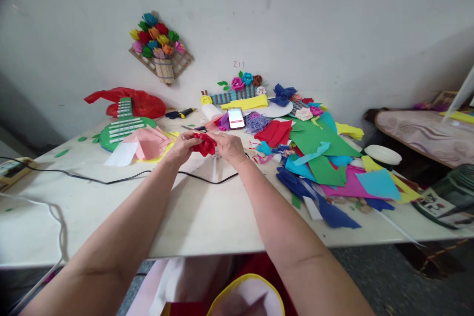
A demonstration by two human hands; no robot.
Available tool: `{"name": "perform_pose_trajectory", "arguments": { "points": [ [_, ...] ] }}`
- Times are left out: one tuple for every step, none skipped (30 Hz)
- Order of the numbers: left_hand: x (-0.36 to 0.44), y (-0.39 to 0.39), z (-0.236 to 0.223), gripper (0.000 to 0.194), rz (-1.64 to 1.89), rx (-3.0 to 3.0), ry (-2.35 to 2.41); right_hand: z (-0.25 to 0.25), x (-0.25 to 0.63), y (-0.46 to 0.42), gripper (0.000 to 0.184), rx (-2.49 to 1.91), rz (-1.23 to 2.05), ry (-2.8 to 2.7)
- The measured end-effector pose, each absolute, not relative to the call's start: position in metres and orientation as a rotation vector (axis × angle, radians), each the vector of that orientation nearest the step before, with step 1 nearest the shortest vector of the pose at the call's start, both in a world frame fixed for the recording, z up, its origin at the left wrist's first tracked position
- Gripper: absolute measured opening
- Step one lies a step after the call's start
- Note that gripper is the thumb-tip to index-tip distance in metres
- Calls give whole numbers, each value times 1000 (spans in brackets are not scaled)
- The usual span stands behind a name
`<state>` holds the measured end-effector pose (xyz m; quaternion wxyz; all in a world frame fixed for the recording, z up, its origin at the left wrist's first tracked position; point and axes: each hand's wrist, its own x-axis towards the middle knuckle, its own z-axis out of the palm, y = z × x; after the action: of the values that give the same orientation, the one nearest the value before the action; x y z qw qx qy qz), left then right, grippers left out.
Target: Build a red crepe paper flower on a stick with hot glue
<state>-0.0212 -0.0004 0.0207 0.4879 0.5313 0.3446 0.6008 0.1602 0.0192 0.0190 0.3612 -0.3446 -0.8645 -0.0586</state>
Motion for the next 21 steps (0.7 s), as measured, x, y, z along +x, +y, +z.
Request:
{"name": "perform_pose_trajectory", "arguments": {
  "points": [
    [-21, 0, 21, 21, 1460, 1295, 840, 19, 160, 19, 44, -903, -165, -2227],
    [-21, 0, 21, 21, 1458, 1298, 842, 20, 160, 19, 44, -917, -178, -2223],
    [-21, 0, 21, 20, 1455, 1301, 846, 20, 160, 18, 45, -929, -191, -2219],
    [-21, 0, 21, 20, 1452, 1304, 849, 20, 159, 18, 45, -938, -204, -2215],
    [-21, 0, 21, 20, 1448, 1306, 852, 21, 159, 17, 44, -944, -215, -2211],
    [-20, 0, 21, 20, 1447, 1306, 854, 21, 159, 16, 44, -947, -223, -2210],
    [-20, -1, 21, 20, 1447, 1306, 854, 21, 159, 16, 44, -948, -227, -2209],
    [-20, -1, 21, 20, 1450, 1302, 852, 22, 159, 15, 43, -950, -226, -2208],
    [-20, -1, 21, 21, 1453, 1297, 849, 22, 158, 14, 43, -957, -221, -2201],
    [-19, -1, 21, 21, 1457, 1291, 845, 22, 158, 13, 43, -970, -214, -2189],
    [-19, -1, 21, 21, 1463, 1285, 841, 22, 158, 13, 43, -991, -205, -2173],
    [-19, -1, 21, 21, 1469, 1280, 837, 22, 157, 12, 43, -1015, -197, -2156],
    [-19, -1, 21, 21, 1473, 1277, 833, 22, 157, 12, 42, -1040, -191, -2141],
    [-19, -1, 21, 22, 1475, 1275, 830, 22, 156, 11, 41, -1060, -189, -2131],
    [-20, -1, 20, 22, 1475, 1274, 828, 22, 156, 11, 39, -1072, -192, -2125],
    [-20, 0, 20, 21, 1473, 1274, 828, 21, 156, 11, 37, -1071, -198, -2124],
    [-20, 0, 19, 21, 1471, 1276, 829, 21, 156, 11, 36, -1060, -208, -2125],
    [-21, 1, 19, 21, 1468, 1280, 831, 20, 156, 11, 35, -1045, -219, -2126],
    [-21, 1, 18, 20, 1468, 1286, 834, 20, 156, 11, 34, -1030, -228, -2128],
    [-22, 2, 17, 20, 1467, 1294, 839, 19, 156, 12, 32, -1019, -235, -2130],
    [-22, 2, 17, 19, 1466, 1302, 844, 19, 156, 12, 31, -1014, -238, -2131]
  ]
}}
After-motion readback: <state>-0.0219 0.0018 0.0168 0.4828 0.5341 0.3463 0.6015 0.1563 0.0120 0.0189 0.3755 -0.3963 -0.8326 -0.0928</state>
